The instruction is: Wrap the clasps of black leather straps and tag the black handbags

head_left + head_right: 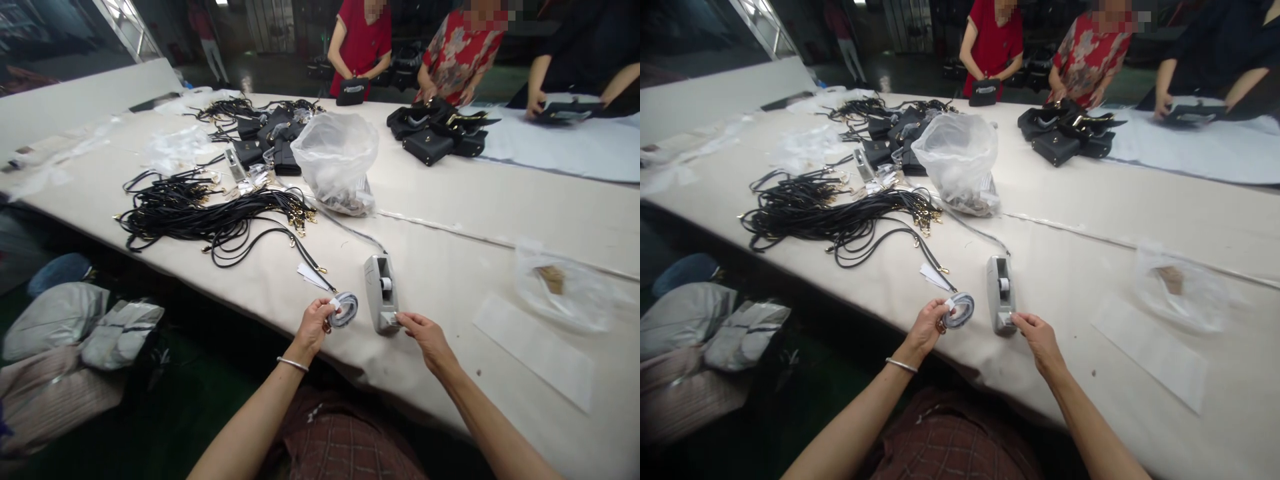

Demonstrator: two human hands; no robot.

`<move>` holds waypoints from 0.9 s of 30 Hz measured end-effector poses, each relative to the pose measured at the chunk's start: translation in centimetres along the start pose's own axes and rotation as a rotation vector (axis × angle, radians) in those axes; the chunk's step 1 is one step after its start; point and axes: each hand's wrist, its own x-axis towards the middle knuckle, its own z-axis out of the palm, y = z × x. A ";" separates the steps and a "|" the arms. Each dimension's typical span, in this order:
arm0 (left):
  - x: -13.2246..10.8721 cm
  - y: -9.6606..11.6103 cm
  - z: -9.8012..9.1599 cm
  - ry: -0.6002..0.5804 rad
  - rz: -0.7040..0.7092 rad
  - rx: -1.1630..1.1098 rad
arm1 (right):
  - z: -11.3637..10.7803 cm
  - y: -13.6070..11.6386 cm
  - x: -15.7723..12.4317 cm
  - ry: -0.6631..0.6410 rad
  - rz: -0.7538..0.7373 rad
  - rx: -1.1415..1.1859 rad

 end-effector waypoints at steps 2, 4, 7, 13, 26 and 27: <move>-0.2 0.0 0.5 0.019 0.016 0.010 | 0.0 0.1 -0.8 0.060 -0.014 0.009; -0.4 0.0 1.0 0.040 0.042 0.024 | -0.1 0.2 -1.8 0.118 -0.031 0.003; -0.9 0.0 1.5 0.053 0.083 0.049 | -0.5 1.0 -3.0 0.138 -0.007 -0.026; -1.9 0.3 2.6 0.000 0.131 0.085 | -1.9 3.9 -2.7 0.018 0.146 -0.128; -5.1 0.6 6.6 -0.185 0.447 0.360 | 1.5 -7.7 -7.8 -0.300 -0.227 -0.028; -5.5 0.6 6.9 -0.192 0.447 0.356 | 1.5 -7.4 -7.4 -0.280 -0.215 -0.032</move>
